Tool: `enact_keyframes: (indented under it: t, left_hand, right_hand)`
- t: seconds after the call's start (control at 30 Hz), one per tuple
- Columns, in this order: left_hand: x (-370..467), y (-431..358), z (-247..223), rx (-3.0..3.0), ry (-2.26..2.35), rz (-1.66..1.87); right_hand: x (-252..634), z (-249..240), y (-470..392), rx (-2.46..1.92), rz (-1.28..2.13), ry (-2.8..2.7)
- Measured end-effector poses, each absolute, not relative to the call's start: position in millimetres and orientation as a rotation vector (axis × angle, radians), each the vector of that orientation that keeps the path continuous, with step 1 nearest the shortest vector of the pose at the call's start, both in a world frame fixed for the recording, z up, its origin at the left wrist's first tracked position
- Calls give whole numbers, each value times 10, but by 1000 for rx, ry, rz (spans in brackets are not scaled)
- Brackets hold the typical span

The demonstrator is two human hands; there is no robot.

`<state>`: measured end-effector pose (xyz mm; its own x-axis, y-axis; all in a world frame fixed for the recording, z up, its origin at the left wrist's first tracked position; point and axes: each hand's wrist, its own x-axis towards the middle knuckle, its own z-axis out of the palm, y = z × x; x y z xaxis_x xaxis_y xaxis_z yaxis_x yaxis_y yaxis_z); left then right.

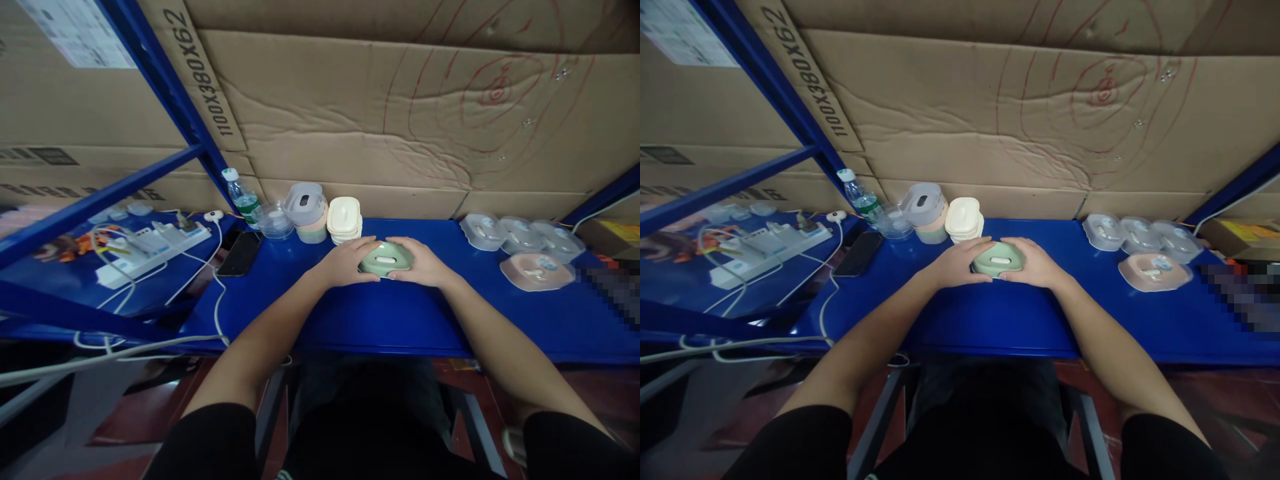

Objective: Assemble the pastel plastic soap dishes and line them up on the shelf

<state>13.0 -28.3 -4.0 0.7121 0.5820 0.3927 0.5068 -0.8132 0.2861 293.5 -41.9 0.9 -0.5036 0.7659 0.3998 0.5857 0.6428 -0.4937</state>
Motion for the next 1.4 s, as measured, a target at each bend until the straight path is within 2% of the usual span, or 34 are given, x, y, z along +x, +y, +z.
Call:
enact_keyframes:
  t: [0.3,0.57,0.7,0.83,0.97,1.07,1.23,1.3,1.4]
  left_hand:
    - [123,-250,-62,2807,802,818]
    - [94,-233,-9,2705,787,1017]
    - [83,-209,19,2486,964,1172]
    - [100,-240,29,2357,1135,1185]
    - [114,-313,59,2571,921,1176]
    - [131,-342,106,2783,738,1116]
    - [97,-285,141,2944,806,1047]
    - [9,-223,154,2915,919,1159]
    - [-211,-102,199,2674,1251,1547]
  right_hand:
    - [2901,63,-457,-1077,594,-2083]
    - [2945,38,-404,-987,601,-1889]
    - [2950,28,-403,-881,674,-1847]
    - [2903,62,-448,-1061,543,-1757]
    - [2883,113,-436,-1156,512,-1531]
    - [2905,123,-381,-1131,663,-1329]
    - [2937,104,-336,-1058,873,-1257]
    - [2941,104,-342,-1014,904,-1310]
    - [2946,101,-343,-1016,884,-1362]
